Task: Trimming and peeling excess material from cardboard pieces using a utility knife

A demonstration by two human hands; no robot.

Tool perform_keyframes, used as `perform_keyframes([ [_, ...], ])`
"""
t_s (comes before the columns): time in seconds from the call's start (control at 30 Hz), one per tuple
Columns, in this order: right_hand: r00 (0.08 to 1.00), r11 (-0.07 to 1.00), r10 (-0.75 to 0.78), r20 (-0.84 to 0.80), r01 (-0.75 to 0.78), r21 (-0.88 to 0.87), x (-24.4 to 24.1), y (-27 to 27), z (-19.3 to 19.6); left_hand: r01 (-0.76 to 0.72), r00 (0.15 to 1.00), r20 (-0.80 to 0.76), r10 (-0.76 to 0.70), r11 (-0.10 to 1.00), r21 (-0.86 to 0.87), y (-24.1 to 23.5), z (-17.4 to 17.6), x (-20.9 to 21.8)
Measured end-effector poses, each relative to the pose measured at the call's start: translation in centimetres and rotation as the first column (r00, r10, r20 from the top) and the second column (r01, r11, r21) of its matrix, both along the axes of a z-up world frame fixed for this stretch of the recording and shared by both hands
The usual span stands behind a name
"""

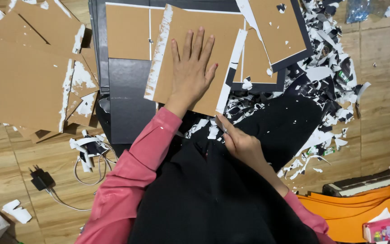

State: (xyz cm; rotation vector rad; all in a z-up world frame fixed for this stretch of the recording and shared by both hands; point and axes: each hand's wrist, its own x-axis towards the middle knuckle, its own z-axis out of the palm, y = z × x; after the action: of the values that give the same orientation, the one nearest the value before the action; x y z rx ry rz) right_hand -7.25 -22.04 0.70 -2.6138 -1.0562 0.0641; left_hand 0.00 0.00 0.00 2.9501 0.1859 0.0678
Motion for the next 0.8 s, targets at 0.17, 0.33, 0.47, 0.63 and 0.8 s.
perform_keyframes([
  [0.17,0.983,0.984,-0.100,-0.154,0.075,-0.160,0.8,-0.7,-2.1,0.007,1.000,-0.007,-0.007,1.000,-0.014,0.0,0.3,-0.2],
  [0.33,0.978,0.985,-0.090,-0.187,0.060,-0.163,1.2,-0.6,-2.3,0.007,1.000,-0.005,-0.008,1.000,-0.012,-0.2,0.0,-0.2],
  [0.47,0.975,0.992,-0.110,-0.195,0.119,0.039,2.4,-0.2,-0.2,0.004,0.999,0.035,-0.004,1.000,0.000,-0.2,-0.4,-0.1],
  [0.63,0.900,0.955,-0.253,-0.355,0.292,0.058,3.8,-0.3,2.6,0.011,0.994,0.111,-0.014,1.000,0.026,-0.1,-0.8,-0.3],
  [0.8,0.864,0.900,-0.196,-0.464,0.346,0.265,4.9,-1.4,3.1,0.020,0.985,0.168,0.028,0.960,-0.281,0.5,-1.2,-0.6],
])
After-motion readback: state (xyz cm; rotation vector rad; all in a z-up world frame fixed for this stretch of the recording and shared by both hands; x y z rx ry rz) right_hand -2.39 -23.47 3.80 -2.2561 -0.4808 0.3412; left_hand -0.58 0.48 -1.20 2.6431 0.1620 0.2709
